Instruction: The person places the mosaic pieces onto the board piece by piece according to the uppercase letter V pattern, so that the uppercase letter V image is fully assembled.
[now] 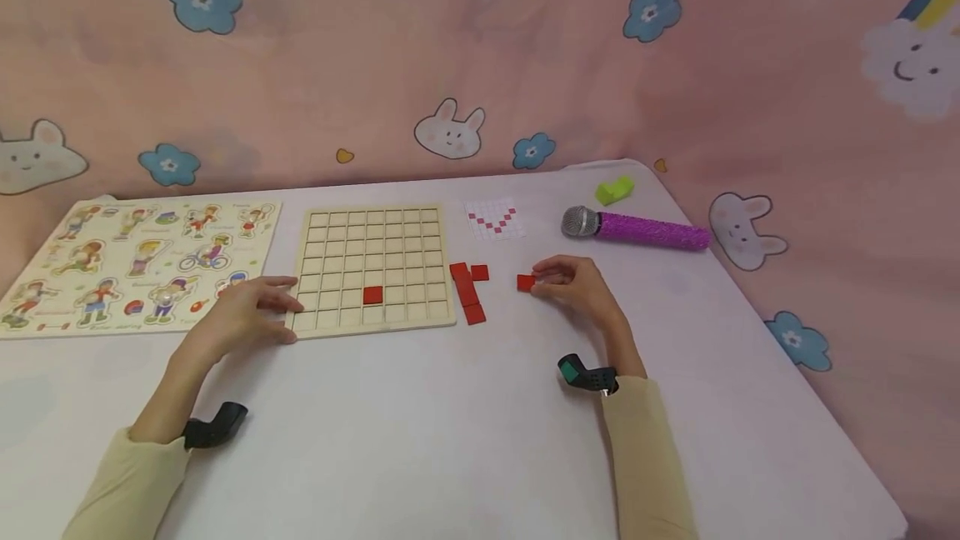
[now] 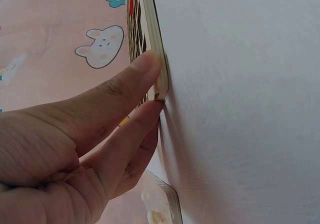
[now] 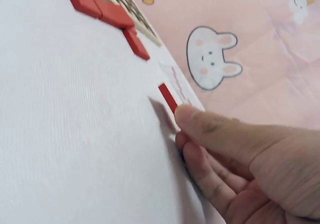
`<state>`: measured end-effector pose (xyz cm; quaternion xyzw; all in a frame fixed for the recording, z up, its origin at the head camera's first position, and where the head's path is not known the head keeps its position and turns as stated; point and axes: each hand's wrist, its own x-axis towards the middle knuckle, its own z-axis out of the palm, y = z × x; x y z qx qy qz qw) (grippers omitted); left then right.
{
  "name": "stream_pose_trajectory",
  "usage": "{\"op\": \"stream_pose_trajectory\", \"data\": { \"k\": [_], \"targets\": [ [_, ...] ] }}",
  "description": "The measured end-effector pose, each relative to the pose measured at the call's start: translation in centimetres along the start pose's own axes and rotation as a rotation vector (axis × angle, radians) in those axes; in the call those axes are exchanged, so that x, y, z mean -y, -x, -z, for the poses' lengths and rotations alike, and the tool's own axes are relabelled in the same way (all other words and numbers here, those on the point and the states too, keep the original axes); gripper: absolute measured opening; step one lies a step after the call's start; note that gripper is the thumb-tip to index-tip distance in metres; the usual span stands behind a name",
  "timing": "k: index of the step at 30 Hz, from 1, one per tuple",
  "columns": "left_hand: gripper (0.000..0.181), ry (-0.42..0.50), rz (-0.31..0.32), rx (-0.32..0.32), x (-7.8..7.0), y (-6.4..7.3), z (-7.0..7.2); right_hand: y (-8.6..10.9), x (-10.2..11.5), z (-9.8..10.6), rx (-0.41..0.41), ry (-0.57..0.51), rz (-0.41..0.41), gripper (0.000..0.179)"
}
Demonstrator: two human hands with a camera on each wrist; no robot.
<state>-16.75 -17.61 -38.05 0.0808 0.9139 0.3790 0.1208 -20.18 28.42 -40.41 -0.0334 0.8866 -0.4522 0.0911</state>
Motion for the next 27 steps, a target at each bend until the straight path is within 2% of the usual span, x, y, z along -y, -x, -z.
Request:
{"op": "stream_pose_trajectory", "data": {
  "k": [7, 14, 27],
  "targets": [
    [0.031, 0.014, -0.001, -0.011, 0.3, 0.2, -0.2, 0.4, 1.3, -0.7, -0.043, -0.073, -0.059, 0.041],
    [0.032, 0.019, -0.018, -0.025, 0.1, 0.3, -0.2, 0.5, 2.6, -1.5, -0.062, -0.117, -0.019, 0.04],
    [0.03, 0.009, -0.034, -0.038, 0.0, 0.4, -0.3, -0.6, 5.0, -4.3, -0.041, -0.156, -0.044, 0.038]
  ]
}}
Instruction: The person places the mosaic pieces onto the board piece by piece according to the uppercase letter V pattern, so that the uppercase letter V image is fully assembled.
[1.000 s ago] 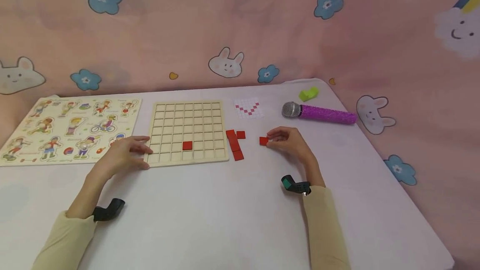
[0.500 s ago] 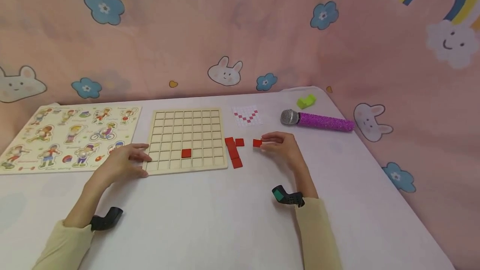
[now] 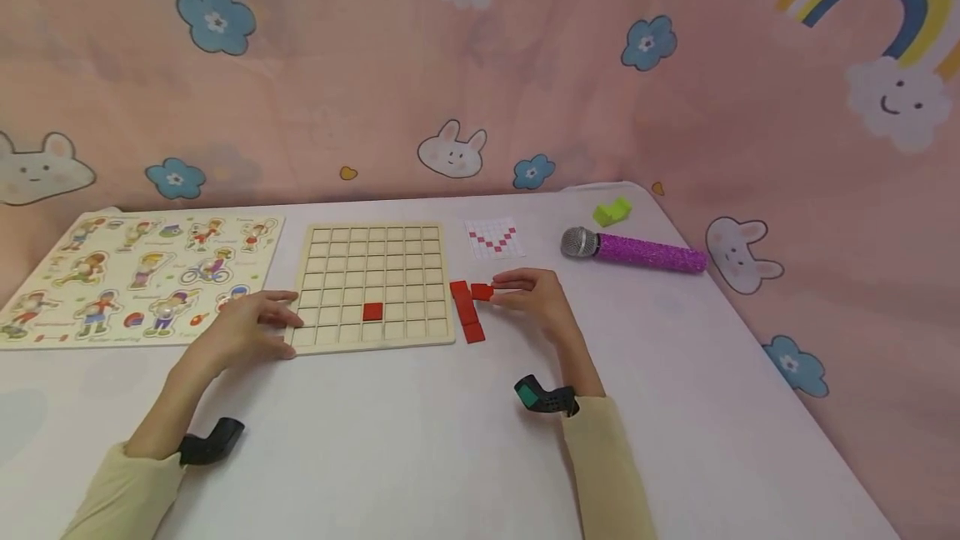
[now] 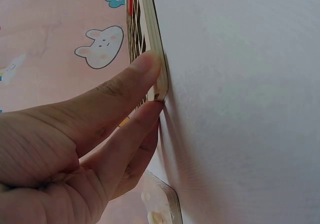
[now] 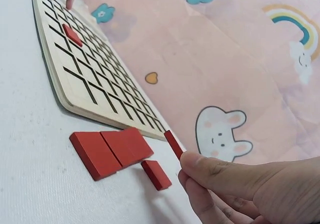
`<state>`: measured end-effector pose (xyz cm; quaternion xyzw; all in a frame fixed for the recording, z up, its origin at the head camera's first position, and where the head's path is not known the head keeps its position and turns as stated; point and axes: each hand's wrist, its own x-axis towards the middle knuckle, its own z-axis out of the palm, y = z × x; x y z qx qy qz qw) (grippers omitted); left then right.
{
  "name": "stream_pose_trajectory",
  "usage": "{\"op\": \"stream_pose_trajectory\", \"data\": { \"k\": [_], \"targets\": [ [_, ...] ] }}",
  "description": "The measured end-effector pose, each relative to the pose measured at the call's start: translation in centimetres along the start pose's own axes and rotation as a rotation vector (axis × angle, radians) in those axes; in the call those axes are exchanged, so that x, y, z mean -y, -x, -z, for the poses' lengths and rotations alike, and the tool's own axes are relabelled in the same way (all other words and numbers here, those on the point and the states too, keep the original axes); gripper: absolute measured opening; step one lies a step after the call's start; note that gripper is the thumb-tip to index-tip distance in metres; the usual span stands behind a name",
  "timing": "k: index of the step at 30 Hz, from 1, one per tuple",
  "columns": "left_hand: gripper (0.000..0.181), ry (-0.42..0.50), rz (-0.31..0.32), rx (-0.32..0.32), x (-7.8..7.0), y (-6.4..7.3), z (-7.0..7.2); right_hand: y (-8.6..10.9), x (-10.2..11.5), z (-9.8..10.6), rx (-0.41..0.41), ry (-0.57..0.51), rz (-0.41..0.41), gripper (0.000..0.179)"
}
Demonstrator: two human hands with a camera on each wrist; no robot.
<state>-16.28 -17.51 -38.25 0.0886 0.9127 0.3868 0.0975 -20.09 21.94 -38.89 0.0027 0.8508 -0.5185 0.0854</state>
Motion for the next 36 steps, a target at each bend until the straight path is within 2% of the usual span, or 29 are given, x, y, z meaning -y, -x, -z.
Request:
{"op": "stream_pose_trajectory", "data": {
  "k": [6, 13, 27, 36],
  "targets": [
    [0.031, -0.015, -0.004, -0.005, -0.1, 0.0, 0.0, -0.7, 0.7, -1.6, 0.005, -0.016, -0.022, 0.036],
    [0.03, -0.006, -0.009, -0.006, 0.1, 0.0, 0.1, -1.3, 1.4, -3.2, 0.007, -0.049, 0.019, 0.036],
    [0.029, -0.014, -0.024, -0.014, 0.2, -0.1, -0.1, -2.2, 2.4, -5.7, -0.004, -0.06, 0.026, 0.034],
    [0.03, 0.004, -0.006, -0.013, 0.0, 0.0, -0.2, -2.8, 3.0, -7.3, 0.016, -0.13, 0.066, 0.033]
  ]
}}
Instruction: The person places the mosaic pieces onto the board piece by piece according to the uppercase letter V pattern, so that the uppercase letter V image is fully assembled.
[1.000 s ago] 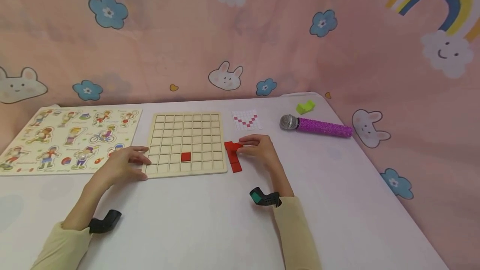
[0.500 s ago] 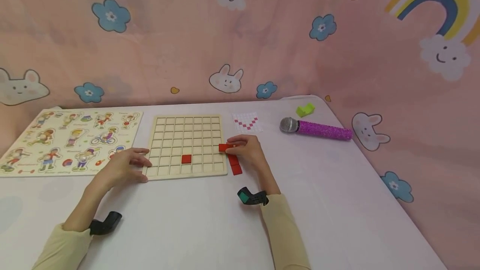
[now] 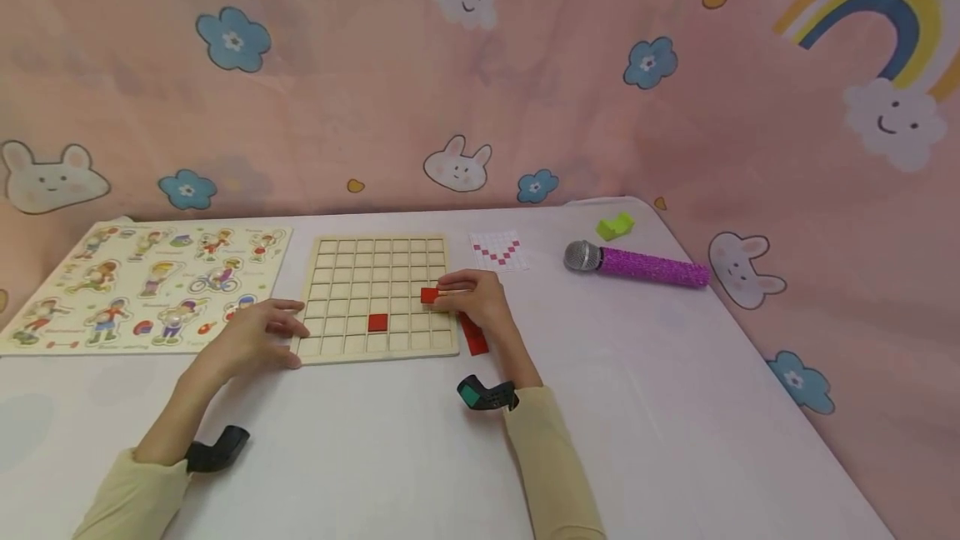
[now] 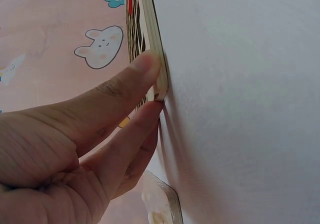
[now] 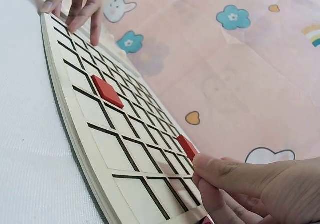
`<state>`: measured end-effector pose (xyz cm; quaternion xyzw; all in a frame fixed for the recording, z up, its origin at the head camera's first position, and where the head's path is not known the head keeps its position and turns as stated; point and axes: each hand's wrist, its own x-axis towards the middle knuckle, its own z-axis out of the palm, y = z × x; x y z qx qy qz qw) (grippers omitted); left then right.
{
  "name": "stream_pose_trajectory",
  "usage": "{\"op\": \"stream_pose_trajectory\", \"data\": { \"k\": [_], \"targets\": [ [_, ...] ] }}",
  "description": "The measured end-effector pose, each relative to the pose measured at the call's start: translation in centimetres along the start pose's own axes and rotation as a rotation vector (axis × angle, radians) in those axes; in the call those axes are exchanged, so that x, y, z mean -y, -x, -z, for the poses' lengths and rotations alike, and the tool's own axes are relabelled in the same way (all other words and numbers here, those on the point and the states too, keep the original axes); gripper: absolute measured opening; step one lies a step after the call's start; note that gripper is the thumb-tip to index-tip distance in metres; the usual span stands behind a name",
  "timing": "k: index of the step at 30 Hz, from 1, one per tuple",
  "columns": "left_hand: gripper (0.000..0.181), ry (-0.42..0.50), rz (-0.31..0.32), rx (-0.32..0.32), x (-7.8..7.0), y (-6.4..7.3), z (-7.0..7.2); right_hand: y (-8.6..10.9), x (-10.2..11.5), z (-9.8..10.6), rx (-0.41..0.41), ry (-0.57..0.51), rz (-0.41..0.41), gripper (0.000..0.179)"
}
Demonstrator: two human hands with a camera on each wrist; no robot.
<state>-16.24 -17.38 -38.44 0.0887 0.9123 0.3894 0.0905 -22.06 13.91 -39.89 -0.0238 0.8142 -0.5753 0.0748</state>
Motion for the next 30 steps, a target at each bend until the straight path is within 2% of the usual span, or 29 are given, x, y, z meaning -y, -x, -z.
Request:
{"op": "stream_pose_trajectory", "data": {
  "k": [8, 20, 30],
  "targets": [
    [0.029, 0.005, 0.013, -0.011, -0.2, 0.2, -0.1, -0.4, 0.6, -1.5, -0.014, 0.025, 0.007, 0.03],
    [0.03, 0.022, 0.061, -0.017, -0.1, 0.1, -0.2, -0.8, 1.3, -3.3, 0.027, 0.024, 0.056, 0.03],
    [0.028, 0.014, 0.054, -0.026, -0.2, 0.1, -0.3, -1.1, 1.4, -4.9, 0.058, 0.027, 0.09, 0.029]
  ]
}}
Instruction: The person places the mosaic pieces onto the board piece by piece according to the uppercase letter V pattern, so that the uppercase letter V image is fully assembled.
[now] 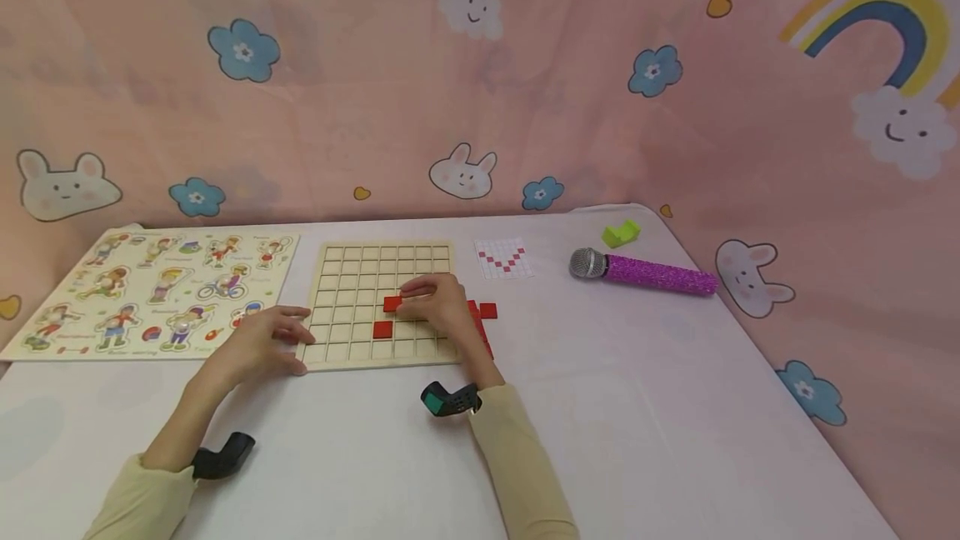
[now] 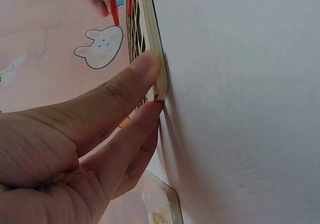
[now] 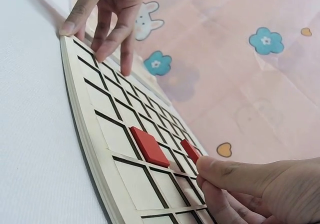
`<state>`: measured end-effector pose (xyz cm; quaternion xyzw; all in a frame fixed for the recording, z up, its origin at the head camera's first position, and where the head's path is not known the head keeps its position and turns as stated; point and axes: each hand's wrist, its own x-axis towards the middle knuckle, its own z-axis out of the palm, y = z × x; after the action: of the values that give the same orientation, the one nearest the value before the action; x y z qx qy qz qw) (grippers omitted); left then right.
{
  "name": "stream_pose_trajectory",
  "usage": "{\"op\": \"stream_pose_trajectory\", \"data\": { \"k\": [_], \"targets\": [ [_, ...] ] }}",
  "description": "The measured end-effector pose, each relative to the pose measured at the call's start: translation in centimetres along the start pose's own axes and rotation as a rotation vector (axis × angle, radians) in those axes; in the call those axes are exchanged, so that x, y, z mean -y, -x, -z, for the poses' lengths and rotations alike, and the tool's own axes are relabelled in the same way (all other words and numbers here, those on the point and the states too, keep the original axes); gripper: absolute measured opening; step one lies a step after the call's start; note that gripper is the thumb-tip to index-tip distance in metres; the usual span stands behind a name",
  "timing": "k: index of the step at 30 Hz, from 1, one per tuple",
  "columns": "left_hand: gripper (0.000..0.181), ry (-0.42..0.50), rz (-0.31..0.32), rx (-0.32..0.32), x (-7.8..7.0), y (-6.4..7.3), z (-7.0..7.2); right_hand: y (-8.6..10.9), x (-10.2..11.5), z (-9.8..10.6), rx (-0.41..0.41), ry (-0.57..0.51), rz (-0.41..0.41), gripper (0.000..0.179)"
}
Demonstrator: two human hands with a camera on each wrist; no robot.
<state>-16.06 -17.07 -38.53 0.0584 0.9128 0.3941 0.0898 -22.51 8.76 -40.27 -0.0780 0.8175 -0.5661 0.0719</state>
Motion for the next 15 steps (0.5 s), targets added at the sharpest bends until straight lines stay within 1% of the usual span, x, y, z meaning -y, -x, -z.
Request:
{"op": "stream_pose_trajectory", "data": {
  "k": [4, 7, 15],
  "targets": [
    [0.028, 0.006, 0.008, -0.002, 0.0, 0.1, 0.0, 0.0, 0.2, -0.6, 0.02, 0.028, 0.03, 0.028],
    [0.028, 0.01, 0.001, -0.003, 0.1, 0.1, 0.0, 0.0, 0.5, -1.0, 0.034, 0.05, 0.044, 0.028],
    [0.029, 0.004, -0.021, 0.0, 0.2, 0.1, 0.0, -0.2, 1.2, -2.1, 0.036, 0.114, 0.053, 0.027]
  ]
}}
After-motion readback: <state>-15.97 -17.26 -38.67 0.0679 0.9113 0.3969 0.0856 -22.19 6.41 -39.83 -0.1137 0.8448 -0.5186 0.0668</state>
